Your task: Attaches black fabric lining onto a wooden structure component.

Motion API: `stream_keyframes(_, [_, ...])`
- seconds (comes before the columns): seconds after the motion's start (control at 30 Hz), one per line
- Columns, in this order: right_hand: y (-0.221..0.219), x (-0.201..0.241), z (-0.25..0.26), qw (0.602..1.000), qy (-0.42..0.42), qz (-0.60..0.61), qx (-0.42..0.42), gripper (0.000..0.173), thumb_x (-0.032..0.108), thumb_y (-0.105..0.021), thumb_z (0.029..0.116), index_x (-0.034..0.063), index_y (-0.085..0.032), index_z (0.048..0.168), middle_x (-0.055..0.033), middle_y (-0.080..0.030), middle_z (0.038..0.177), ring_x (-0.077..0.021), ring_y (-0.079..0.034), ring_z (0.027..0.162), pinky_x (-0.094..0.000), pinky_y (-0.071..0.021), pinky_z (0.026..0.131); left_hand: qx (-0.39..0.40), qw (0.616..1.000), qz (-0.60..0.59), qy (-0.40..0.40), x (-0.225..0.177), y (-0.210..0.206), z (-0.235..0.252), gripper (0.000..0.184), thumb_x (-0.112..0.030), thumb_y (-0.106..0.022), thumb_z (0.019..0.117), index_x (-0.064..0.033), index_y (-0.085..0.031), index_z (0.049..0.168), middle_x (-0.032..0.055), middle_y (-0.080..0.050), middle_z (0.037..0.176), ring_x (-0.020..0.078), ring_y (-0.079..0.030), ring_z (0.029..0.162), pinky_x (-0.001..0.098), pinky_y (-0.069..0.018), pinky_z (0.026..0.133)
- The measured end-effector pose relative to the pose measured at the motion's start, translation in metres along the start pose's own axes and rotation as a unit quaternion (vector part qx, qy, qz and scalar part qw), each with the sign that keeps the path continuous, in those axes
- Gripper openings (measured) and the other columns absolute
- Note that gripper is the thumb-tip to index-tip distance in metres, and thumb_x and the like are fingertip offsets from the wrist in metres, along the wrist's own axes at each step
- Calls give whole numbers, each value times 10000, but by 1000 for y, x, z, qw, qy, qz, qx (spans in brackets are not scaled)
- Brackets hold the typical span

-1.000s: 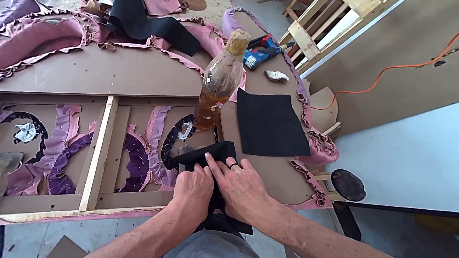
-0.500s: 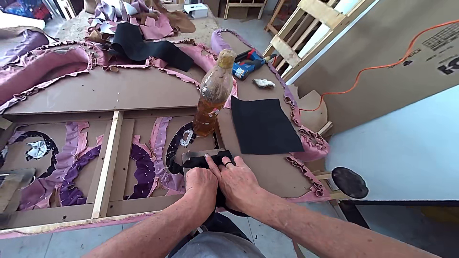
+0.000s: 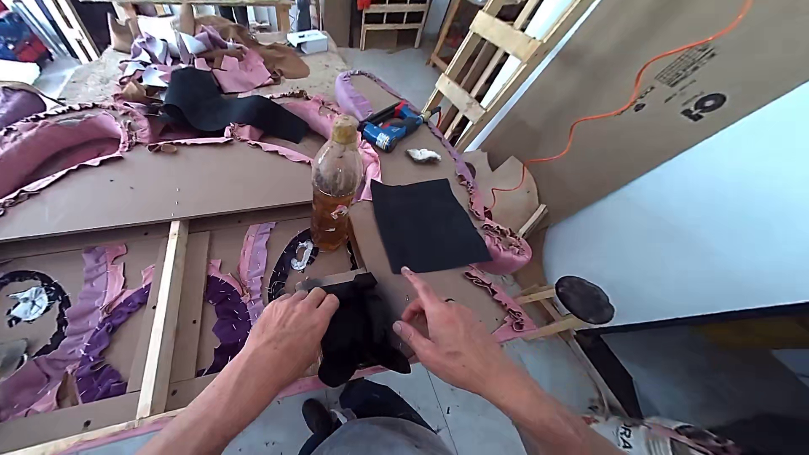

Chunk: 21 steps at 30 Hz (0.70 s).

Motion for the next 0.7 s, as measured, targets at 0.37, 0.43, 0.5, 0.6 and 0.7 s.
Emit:
stream_keyframes(0.37, [-42,10,-3,994,-75,25,74,783,239,-607,953,74,-251,1631,-92,-700,822,-313,-703,740,-507,-573,691,294,945,-50,-138,-26,-59,44,264,35,-504,988,-27,-677,1177,138,-648,1308,315,-610,1263,460,-550,987])
stream_keyframes(0.43, [-40,0,-2,980,-132,71,127,788,241,-571,981,112,-180,1652,-82,-687,860,-291,-692,808,-495,-565,776,283,944,-50,-162,-22,-62,44,321,23,-528,969,-73,-670,1242,117,-631,1345,307,-586,1291,464,-536,999])
stream_keyframes(0.5, [-37,-4,-5,971,-168,65,155,816,248,-566,992,135,-116,1663,-73,-680,876,-275,-688,833,-480,-562,808,269,944,-45,-185,-21,-67,41,375,20,-544,958,-114,-652,1291,104,-611,1378,305,-571,1303,471,-534,979])
stream_keyframes(0.6, [-27,1,-9,981,-177,31,75,870,353,-623,939,114,-182,1650,-12,-655,786,-212,-656,699,-457,-565,682,230,948,-46,-215,-16,-72,37,419,29,-568,936,-118,-635,1322,99,-588,1432,297,-552,1345,476,-542,986])
stream_keyframes(0.7, [-23,14,3,980,-198,-19,25,1032,574,-669,884,106,-165,1653,6,-676,824,-203,-660,693,-480,-572,644,221,944,-49,-241,-14,-72,38,373,6,-527,972,-86,-636,1316,106,-576,1448,289,-522,1381,466,-526,1017])
Point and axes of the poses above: each hand's wrist, its own z-axis towards the middle knuckle, its own y-axis out of the back of the hand, x = y × z, the point moved 6 cm from there along z, towards the middle knuckle
